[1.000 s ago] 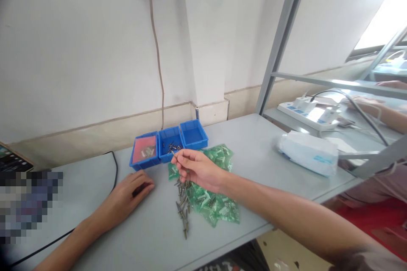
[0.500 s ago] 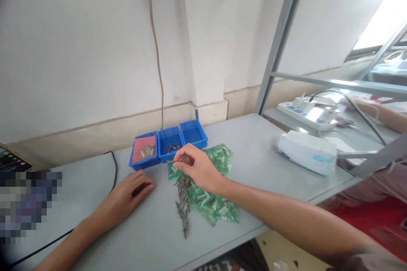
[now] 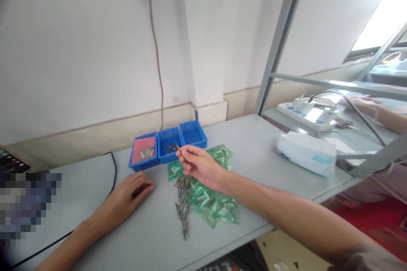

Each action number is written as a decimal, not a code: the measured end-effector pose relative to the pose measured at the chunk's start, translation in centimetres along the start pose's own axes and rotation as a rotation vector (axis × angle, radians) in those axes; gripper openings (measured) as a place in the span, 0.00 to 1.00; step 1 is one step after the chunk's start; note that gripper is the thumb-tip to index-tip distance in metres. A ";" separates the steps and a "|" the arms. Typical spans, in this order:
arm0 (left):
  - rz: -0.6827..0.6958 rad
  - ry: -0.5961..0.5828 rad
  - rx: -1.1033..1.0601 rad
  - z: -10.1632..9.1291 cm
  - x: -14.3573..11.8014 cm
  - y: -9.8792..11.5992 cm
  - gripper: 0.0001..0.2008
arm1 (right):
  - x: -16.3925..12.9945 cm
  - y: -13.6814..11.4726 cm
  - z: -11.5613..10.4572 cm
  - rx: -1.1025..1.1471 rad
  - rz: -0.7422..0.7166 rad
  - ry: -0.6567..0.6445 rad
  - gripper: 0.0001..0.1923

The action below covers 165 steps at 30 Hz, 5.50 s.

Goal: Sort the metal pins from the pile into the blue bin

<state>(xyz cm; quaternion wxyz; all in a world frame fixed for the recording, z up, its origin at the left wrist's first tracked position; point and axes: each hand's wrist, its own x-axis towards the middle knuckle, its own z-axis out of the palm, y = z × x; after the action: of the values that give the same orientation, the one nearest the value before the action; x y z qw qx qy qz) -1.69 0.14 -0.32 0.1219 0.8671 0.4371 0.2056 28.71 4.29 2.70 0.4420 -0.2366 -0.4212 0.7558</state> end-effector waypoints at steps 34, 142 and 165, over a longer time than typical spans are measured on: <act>-0.030 0.035 0.021 1.1 1.1 0.5 0.07 | -0.1 1.1 0.0 -1.105 -0.379 0.055 0.11; -0.077 -0.029 0.328 -0.5 0.2 -0.9 0.16 | -0.3 0.5 -0.1 -0.698 -0.245 -0.027 0.16; -0.162 -0.078 0.221 -0.7 0.3 -0.5 0.13 | 0.1 0.3 -0.1 -0.586 -0.171 0.063 0.17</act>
<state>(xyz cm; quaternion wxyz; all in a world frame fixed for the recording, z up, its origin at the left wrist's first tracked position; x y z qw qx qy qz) -2.20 0.67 0.24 0.0588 0.8444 0.5206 0.1121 28.65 4.36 2.40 0.4298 -0.3410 -0.6256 0.5547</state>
